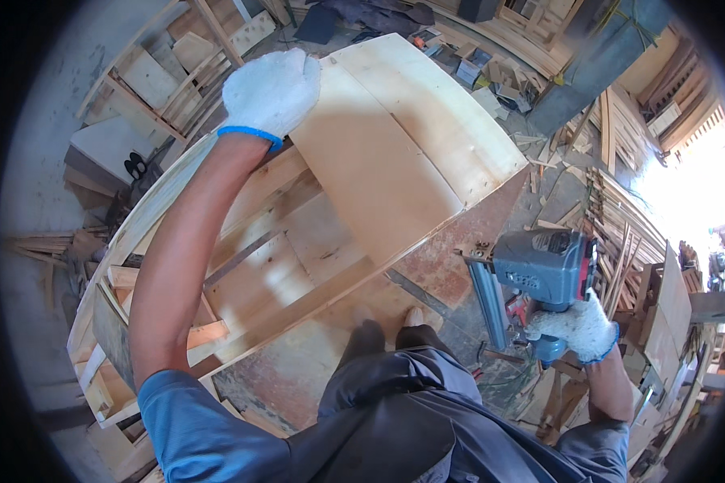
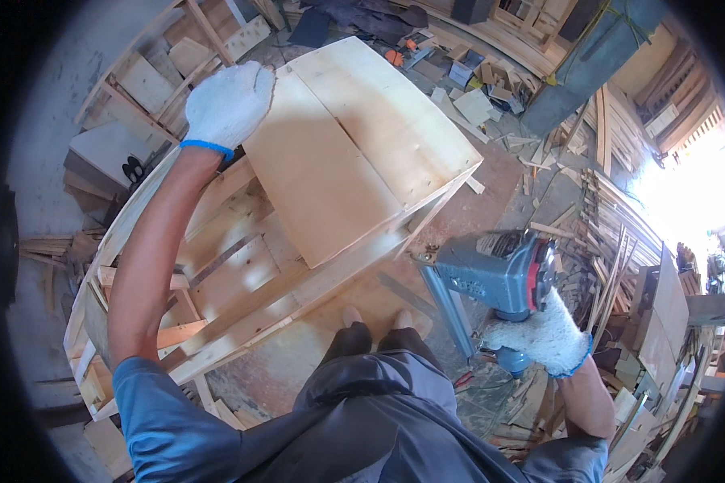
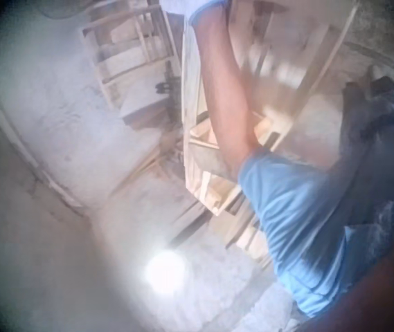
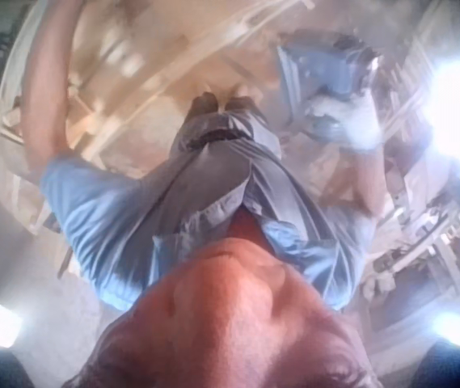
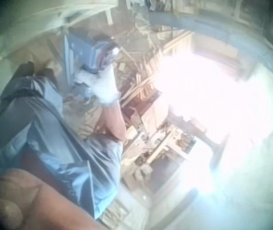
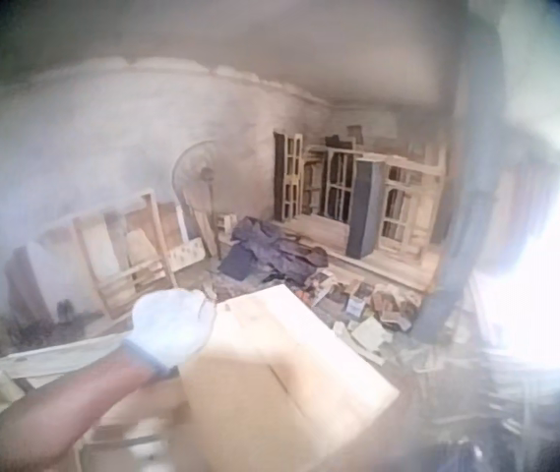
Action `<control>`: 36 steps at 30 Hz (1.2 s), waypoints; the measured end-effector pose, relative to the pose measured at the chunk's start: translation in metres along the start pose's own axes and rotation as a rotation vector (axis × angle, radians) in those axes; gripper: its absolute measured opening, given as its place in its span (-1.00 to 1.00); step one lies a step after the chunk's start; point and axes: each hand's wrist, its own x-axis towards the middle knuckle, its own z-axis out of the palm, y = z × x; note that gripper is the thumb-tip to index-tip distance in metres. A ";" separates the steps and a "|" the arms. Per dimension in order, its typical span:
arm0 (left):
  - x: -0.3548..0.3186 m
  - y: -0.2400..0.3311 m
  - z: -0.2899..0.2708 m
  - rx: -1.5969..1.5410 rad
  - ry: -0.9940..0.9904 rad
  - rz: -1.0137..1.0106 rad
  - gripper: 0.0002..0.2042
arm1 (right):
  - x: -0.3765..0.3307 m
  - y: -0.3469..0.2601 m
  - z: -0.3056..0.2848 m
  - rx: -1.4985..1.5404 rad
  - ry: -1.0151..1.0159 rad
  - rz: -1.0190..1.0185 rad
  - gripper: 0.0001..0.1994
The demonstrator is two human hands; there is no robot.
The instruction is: The person measures a wooden frame, selects and measures small wooden pieces, then attaches them to the frame using a nail gun. The person repeatedly positions and fastens pieces to build up the structure.
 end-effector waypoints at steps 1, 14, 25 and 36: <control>0.000 0.003 -0.004 0.005 -0.014 -0.004 -0.54 | -0.002 -0.008 0.003 -0.022 0.005 -0.033 -0.44; 0.004 0.006 -0.002 0.026 -0.058 -0.023 -0.52 | -0.004 -0.062 0.011 -0.251 -0.072 -0.066 -0.52; 0.004 0.009 -0.006 0.049 -0.083 -0.034 -0.52 | -0.006 -0.068 0.012 -0.217 -0.061 -0.029 -0.56; -0.002 0.009 -0.007 0.044 -0.013 0.017 -0.57 | -0.021 -0.088 0.023 -0.247 0.116 0.053 -0.59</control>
